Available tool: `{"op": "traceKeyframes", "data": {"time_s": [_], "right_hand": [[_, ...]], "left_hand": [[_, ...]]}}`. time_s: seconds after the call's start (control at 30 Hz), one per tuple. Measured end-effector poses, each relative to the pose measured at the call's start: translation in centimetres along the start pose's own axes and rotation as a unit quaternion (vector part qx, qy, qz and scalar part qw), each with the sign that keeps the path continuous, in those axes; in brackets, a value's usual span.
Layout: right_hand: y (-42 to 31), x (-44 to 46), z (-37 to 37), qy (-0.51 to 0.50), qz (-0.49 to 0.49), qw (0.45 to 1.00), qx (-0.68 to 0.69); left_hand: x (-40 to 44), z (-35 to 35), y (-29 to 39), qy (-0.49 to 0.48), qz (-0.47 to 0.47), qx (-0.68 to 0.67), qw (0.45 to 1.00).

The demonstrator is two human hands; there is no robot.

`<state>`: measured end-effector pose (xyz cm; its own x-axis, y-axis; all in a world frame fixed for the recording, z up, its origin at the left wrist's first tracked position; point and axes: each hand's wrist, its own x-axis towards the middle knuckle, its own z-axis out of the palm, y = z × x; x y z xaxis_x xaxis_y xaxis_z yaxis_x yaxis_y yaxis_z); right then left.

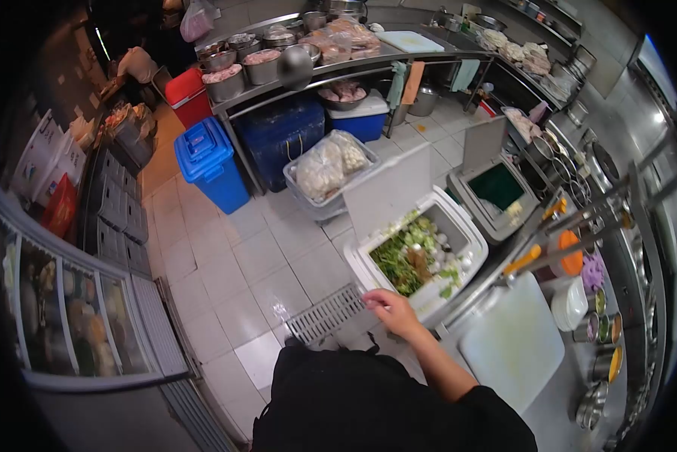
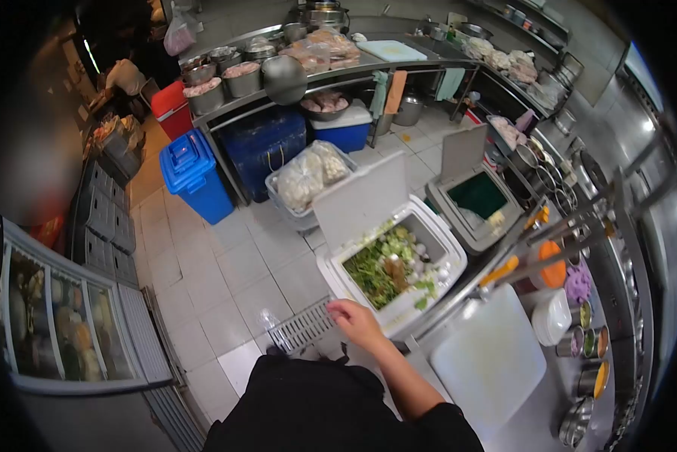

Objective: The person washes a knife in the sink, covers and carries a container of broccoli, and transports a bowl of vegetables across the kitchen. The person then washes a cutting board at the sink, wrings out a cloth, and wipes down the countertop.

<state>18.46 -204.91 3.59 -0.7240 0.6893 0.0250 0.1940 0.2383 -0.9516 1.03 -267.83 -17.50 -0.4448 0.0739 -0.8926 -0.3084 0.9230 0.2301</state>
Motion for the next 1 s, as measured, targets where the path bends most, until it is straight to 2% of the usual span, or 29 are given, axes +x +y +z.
{"op": "traceKeyframes", "data": {"time_s": [0.03, 0.13, 0.27, 0.33, 0.37, 0.4, 0.43, 0.47, 0.5, 0.53, 0.57, 0.6, 0.7, 0.77, 0.8, 0.83, 0.87, 0.9, 0.93, 0.97, 1.0], "right_hand": [[0.0, 2.3, -0.4, 0.001, 0.000, 1.000, -0.001], [-0.2, 9.7, -0.8, 0.121, 0.056, 0.988, 0.080], [-2.1, 22.0, 0.4, 0.254, 0.084, 0.955, 0.126], [-3.4, 27.6, 0.3, 0.294, 0.098, 0.941, 0.138], [-4.3, 29.9, 0.1, 0.301, 0.088, 0.942, 0.121], [-5.2, 31.8, -0.3, 0.307, 0.108, 0.942, 0.083], [-6.2, 33.3, -0.8, 0.312, 0.129, 0.940, 0.045], [-7.0, 34.5, -1.2, 0.328, 0.145, 0.933, 0.025], [-6.9, 35.3, -1.7, 0.333, 0.154, 0.930, 0.017], [-7.4, 36.6, -1.5, 0.369, 0.115, 0.922, 0.013], [-8.1, 37.7, -1.4, 0.404, 0.074, 0.912, 0.008], [-8.7, 37.5, -2.3, 0.375, 0.114, 0.918, -0.054], [-8.3, 37.2, -4.9, 0.374, 0.152, 0.908, -0.111], [-5.9, 36.8, -7.1, 0.413, 0.158, 0.892, -0.093], [-5.3, 37.0, -8.3, 0.440, 0.156, 0.882, -0.068], [-4.9, 37.2, -9.5, 0.464, 0.158, 0.871, -0.042], [-4.2, 37.4, -10.5, 0.482, 0.150, 0.861, -0.058], [-2.6, 37.2, -11.8, 0.486, 0.162, 0.856, -0.064], [-1.0, 37.4, -12.6, 0.500, 0.166, 0.848, -0.052], [0.4, 37.7, -13.5, 0.516, 0.164, 0.840, -0.042], [1.2, 38.5, -14.2, 0.529, 0.165, 0.826, -0.100]], "left_hand": [[2.0, -0.5, 1.8, -0.021, -0.019, -0.003, 1.000], [8.9, -3.3, 10.1, -0.070, -0.010, 0.017, 0.997], [20.1, -12.8, 26.9, -0.098, 0.057, 0.055, 0.992], [26.7, -20.4, 38.0, -0.098, 0.142, 0.064, 0.983], [29.7, -24.9, 44.9, -0.112, 0.217, 0.031, 0.969], [31.9, -29.0, 52.1, -0.155, 0.288, -0.065, 0.943], [35.5, -32.6, 58.7, -0.143, 0.187, -0.240, 0.942], [38.3, -35.8, 64.5, -0.012, 0.251, -0.175, 0.952], [40.4, -39.0, 71.1, 0.035, 0.231, -0.183, 0.955], [40.6, -41.2, 76.7, 0.119, 0.277, -0.101, 0.948], [40.2, -43.0, 82.4, 0.123, 0.304, -0.114, 0.938], [39.6, -44.0, 87.3, 0.126, 0.331, -0.127, 0.927], [37.1, -42.4, 97.9, 0.133, 0.394, -0.085, 0.906], [37.7, -39.8, 100.6, 0.093, 0.381, -0.015, 0.920], [38.2, -38.3, 100.5, 0.059, 0.354, 0.047, 0.932], [38.7, -36.5, 99.1, 0.041, 0.317, 0.050, 0.946], [38.8, -35.0, 96.9, 0.025, 0.277, 0.055, 0.959], [40.0, -34.0, 95.3, -0.025, 0.186, 0.163, 0.969], [39.6, -32.7, 92.8, -0.062, 0.124, 0.189, 0.972], [37.5, -31.7, 91.9, -0.320, -0.039, 0.093, 0.942], [36.0, -30.3, 90.2, -0.188, 0.071, 0.275, 0.940]]}}
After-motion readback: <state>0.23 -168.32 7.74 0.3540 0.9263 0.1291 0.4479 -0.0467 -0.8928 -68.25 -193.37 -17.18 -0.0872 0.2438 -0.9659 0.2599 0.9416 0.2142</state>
